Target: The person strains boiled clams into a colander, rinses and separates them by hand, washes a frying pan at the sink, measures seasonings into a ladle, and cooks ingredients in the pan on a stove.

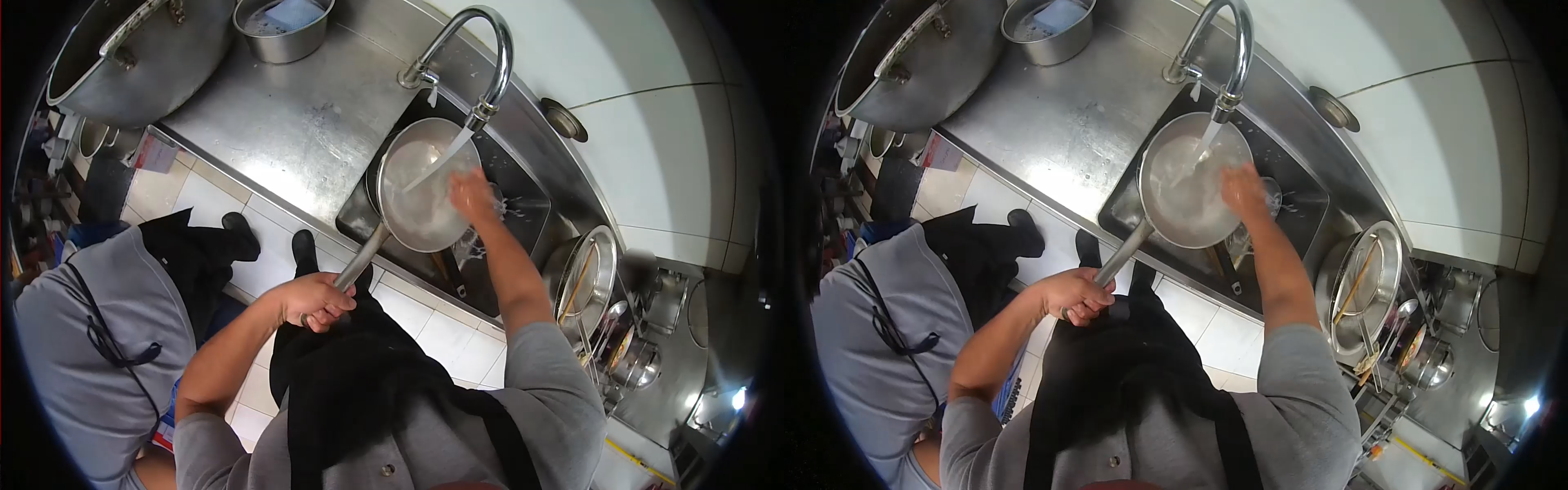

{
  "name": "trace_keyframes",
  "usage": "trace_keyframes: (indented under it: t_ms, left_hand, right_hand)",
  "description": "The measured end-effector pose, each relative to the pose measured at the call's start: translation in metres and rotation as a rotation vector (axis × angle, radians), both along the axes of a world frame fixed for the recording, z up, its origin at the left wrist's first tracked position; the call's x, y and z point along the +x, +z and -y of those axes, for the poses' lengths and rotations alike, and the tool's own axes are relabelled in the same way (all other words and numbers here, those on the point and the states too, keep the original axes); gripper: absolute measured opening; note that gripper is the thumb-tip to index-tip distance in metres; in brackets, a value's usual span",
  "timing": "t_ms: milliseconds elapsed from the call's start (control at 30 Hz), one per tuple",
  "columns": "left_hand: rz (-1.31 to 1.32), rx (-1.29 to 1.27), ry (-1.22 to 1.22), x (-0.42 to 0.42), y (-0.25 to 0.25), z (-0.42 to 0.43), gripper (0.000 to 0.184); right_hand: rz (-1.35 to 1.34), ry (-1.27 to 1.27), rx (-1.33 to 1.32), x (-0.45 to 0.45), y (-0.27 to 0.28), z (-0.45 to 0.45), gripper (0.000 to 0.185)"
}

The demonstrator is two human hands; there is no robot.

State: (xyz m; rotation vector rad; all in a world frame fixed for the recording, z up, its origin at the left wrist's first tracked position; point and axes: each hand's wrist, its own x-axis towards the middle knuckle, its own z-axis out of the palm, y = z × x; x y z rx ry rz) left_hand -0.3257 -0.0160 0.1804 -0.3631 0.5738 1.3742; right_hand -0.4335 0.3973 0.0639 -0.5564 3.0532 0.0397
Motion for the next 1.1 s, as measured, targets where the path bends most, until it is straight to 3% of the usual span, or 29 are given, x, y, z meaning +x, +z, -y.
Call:
trace_keyframes:
  t_ms: [167, 233, 267, 333, 400, 467, 500, 600, 667, 700, 733, 833, 867, 933, 967, 1033, 1067, 1100]
  left_hand:
    - [0.128, 0.155, -0.05, -0.006, -0.017, -0.001, 0.021]
    - [0.179, 0.192, -0.04, -0.003, -0.02, -0.002, 0.02]
    - [0.176, 0.191, -0.039, -0.003, -0.021, -0.002, 0.02]
    - [0.182, 0.197, -0.013, -0.002, -0.021, -0.005, 0.02]
    - [0.169, 0.176, -0.029, -0.003, -0.021, -0.007, 0.02]
    - [0.177, 0.213, -0.05, -0.005, -0.025, -0.008, 0.021]
    - [0.182, 0.211, -0.048, -0.005, -0.025, -0.008, 0.021]
    - [0.206, 0.21, -0.024, -0.004, -0.025, -0.008, 0.021]
    - [0.194, 0.229, -0.03, -0.006, -0.024, -0.008, 0.022]
    - [0.196, 0.23, -0.023, -0.006, -0.023, -0.009, 0.022]
    - [0.189, 0.196, -0.032, -0.005, -0.022, -0.009, 0.021]
    - [0.147, 0.139, -0.055, -0.011, -0.021, -0.013, 0.021]
    - [0.135, 0.121, -0.072, -0.01, -0.02, -0.015, 0.021]
    - [0.103, 0.075, -0.077, -0.014, -0.008, -0.017, 0.021]
    - [0.066, 0.029, -0.077, -0.017, -0.004, -0.017, 0.02]
    - [0.075, 0.047, -0.051, -0.015, -0.01, -0.015, 0.02]
    - [0.094, 0.064, -0.029, -0.013, -0.013, -0.015, 0.021]
    - [0.098, 0.065, -0.03, -0.011, -0.012, -0.015, 0.021]
  right_hand:
    - [-0.035, 0.064, -0.161, -0.051, 0.005, 0.042, 0.01]
    - [0.012, -0.178, -0.08, -0.053, 0.007, 0.031, 0.011]
    - [0.009, -0.177, -0.082, -0.048, 0.009, 0.027, 0.011]
    - [-0.147, -0.547, -0.108, -0.025, 0.011, 0.025, 0.022]
    - [-0.086, -0.505, -0.204, -0.006, 0.003, 0.051, 0.032]
    - [-0.154, -0.1, -0.248, 0.004, 0.007, 0.093, 0.048]
    - [-0.148, -0.099, -0.249, 0.001, 0.003, 0.091, 0.048]
    - [-0.038, -0.467, -0.35, -0.006, -0.007, 0.091, 0.059]
    - [0.021, -0.206, -0.297, 0.001, -0.012, 0.109, 0.061]
    - [-0.142, -0.204, -0.354, -0.005, -0.013, 0.109, 0.047]
    - [-0.135, -0.203, -0.353, -0.007, -0.013, 0.109, 0.047]
    - [-0.239, -0.628, -0.599, -0.036, -0.02, 0.126, 0.022]
    - [-0.236, -0.636, -0.597, -0.03, -0.024, 0.139, 0.022]
    - [0.002, -0.711, -1.101, -0.012, -0.013, 0.164, 0.015]
    - [-0.002, -0.706, -1.103, 0.001, -0.009, 0.163, 0.015]
    - [0.394, -0.437, -1.171, 0.025, -0.011, 0.15, 0.014]
    - [0.393, -0.435, -1.17, 0.018, -0.015, 0.146, 0.014]
    - [0.241, -0.252, -0.956, 0.007, -0.018, 0.141, 0.014]
